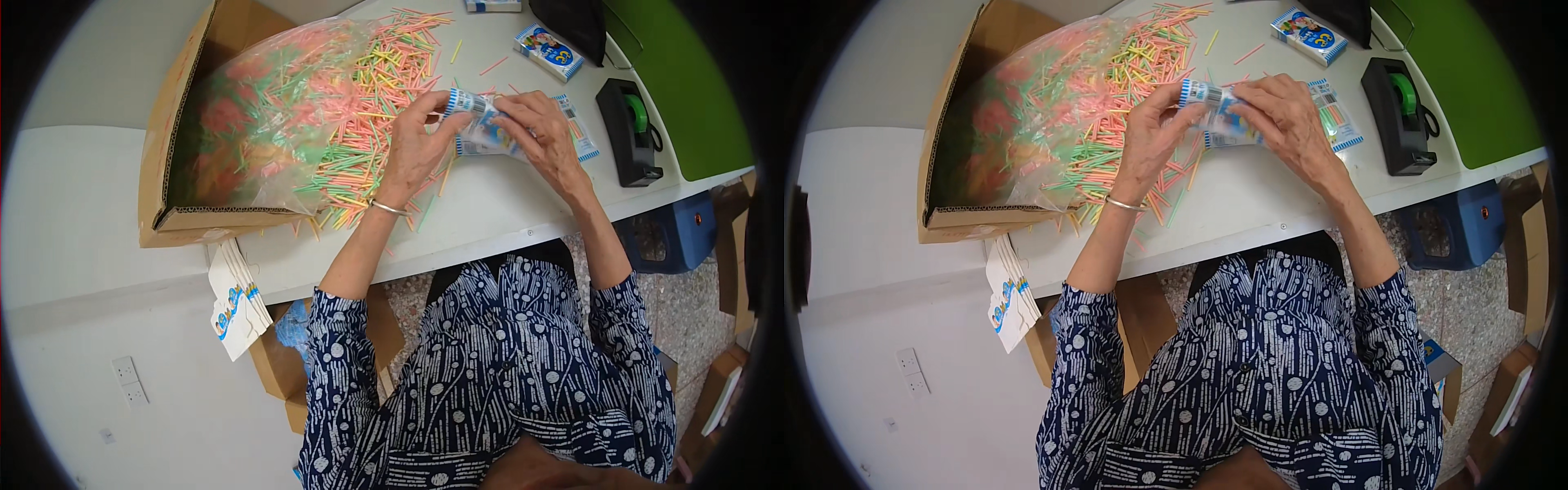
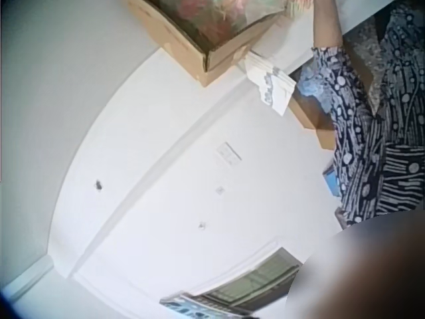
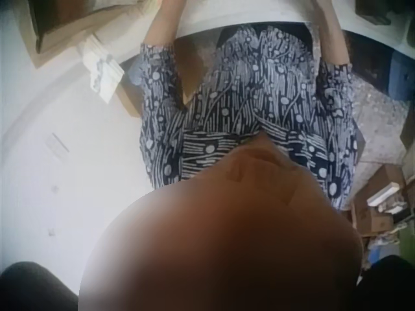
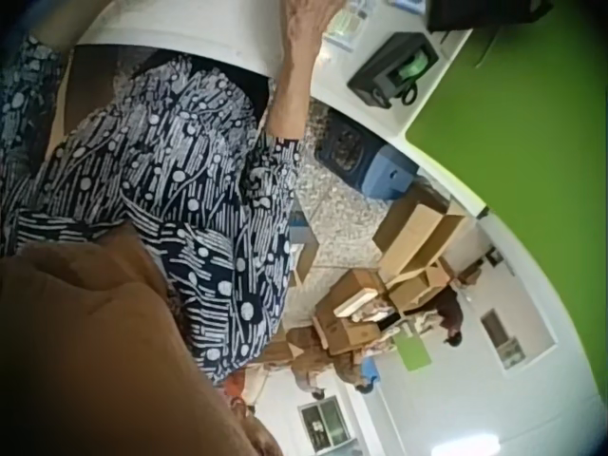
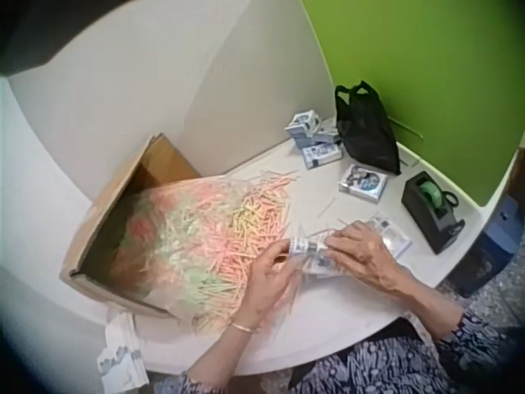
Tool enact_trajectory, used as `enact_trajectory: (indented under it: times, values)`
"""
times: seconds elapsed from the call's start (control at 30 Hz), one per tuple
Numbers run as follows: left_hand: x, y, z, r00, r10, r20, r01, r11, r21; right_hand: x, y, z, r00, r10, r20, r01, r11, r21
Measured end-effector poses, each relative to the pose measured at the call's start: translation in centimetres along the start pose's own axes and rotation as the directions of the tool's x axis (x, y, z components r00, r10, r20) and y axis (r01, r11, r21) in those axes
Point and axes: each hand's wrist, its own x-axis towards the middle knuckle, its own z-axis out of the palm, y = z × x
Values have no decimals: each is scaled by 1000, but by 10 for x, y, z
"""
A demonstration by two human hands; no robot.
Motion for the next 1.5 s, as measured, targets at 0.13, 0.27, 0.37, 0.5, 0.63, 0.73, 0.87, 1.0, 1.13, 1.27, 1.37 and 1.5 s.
enact_trajectory:
  times: [0.13, 0.27, 0.37, 0.5, 0.63, 0.73, 0.87, 1.0, 1.13, 1.27, 1.37, 1.5]
  values:
    - [-5, 5, 0, 997, -70, 46, 74, 994, -80, 5, -13, 1, 988, 140, 72, -152, 964, 219]
    - [-13, 6, -8, 1000, 0, 28, 2, 997, -78, 13, -16, -3, 924, 282, 260, -365, 854, 371]
    - [-18, 18, -20, 999, -14, 52, 9, 995, 99, 12, -17, 6, 885, 268, 382, -415, 827, 381]
    - [-21, 24, -32, 998, -18, 55, 7, 982, 191, 12, -27, 17, 911, 247, 329, -375, 829, 414]
    - [-28, 29, -47, 996, -19, 83, -9, 944, 330, 12, -37, 25, 899, 239, 368, -395, 806, 441]
    - [-38, 28, -59, 991, 56, 121, -105, 887, 450, 10, -37, 25, 909, 188, 372, -342, 846, 409]
    - [-76, 36, -95, 896, 126, 426, -434, 460, 775, -3, -17, 16, 892, 296, 341, -429, 793, 433]
    - [-128, 33, -109, 821, -182, 541, -481, 291, 827, -14, -1, 8, 868, 410, 280, -497, 734, 462]
    - [-142, 23, -104, 847, -163, 507, -452, 282, 846, -13, -11, 12, 838, 445, 316, -545, 684, 484]
    - [-124, 5, -92, 891, -71, 449, -434, 161, 886, -9, -17, 13, 841, 434, 321, -540, 687, 485]
    - [-104, -10, -87, 913, 33, 406, -406, 139, 903, -11, -13, 12, 840, 452, 299, -541, 658, 524]
    - [-85, -26, -79, 915, 54, 400, -404, 151, 902, -14, -12, 19, 832, 457, 314, -554, 667, 497]
